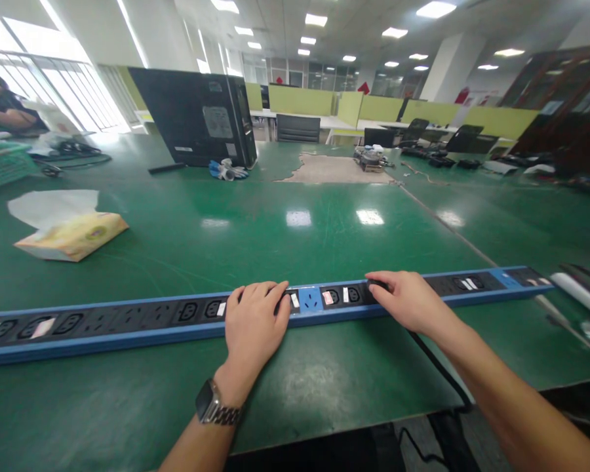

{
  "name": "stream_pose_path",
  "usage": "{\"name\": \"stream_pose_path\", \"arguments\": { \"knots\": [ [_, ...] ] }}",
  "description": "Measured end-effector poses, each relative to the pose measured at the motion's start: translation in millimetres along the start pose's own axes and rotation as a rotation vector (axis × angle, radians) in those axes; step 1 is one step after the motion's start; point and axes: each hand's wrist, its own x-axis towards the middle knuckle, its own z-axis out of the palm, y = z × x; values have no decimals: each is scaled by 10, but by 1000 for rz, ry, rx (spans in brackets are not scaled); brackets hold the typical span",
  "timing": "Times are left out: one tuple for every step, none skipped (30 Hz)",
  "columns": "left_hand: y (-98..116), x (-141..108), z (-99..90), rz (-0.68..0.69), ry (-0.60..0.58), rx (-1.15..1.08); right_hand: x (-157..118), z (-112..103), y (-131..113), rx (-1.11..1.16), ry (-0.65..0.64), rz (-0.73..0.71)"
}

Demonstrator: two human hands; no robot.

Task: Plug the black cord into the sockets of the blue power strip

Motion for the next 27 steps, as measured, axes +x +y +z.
{"name": "stream_pose_path", "arguments": {
  "knots": [
    [-1,-2,-2,3,-2,2,-25,40,-10,-28,9,0],
    [-2,-4,-4,6,-3,3,-50,77,-19,-47,16,2],
    [-1,-5,-5,7,-3,4,-73,102,-26,-58,19,3],
    [0,-5,-6,8,-3,4,-93,108,-29,-59,23,1],
    [2,-4,-6,6,-2,6,-110,88,-26,-49,37,3],
    [4,-2,-5,4,-4,10,-123,42,-12,-29,69,7],
    [5,1,-3,4,-10,15,-134,-30,18,-1,120,15],
    [6,4,-2,3,-15,21,-142,-121,70,30,179,27],
    [6,7,1,3,-20,26,-149,-221,146,55,236,48],
    [4,9,4,5,-22,29,-156,-319,246,69,279,78],
    [2,11,7,5,-21,30,-163,-404,368,73,297,109],
    [-1,13,10,5,-19,32,-173,-467,505,73,288,140],
    [-4,15,12,3,-17,35,-186,-506,650,81,263,169],
    [-7,18,14,1,-18,39,-203,-520,796,99,227,192],
    [-8,20,15,2,-24,43,-224,-514,939,122,193,207],
    [-9,23,15,2,-31,47,-248,-494,1073,137,168,217],
    [-8,25,14,2,-38,50,-272,-469,1198,137,157,229],
    [-6,27,13,1,-44,52,-294,-445,1312,117,162,240],
    [-3,29,10,0,-47,54,-313,-427,1416,84,182,249],
    [-1,30,8,-1,-48,56,-328,-419,1509,48,207,252],
    [1,30,6,-2,-48,59,-336,-420,1589,19,227,247],
    [2,29,4,-4,-46,62,-340,-431,1654,0,234,233],
    [1,28,4,-2,-45,65,-338,-447,1703,-12,230,216],
    [-1,27,4,1,-43,68,-333,-466,1735,-25,215,202],
    [-5,26,6,5,-40,71,-325,-483,1750,-43,192,193],
    [-10,24,8,9,-36,73,-316,-496,1750,-70,169,189],
    [-16,22,11,14,-33,75,-306,-501,1738,-106,147,182]
  ]
}}
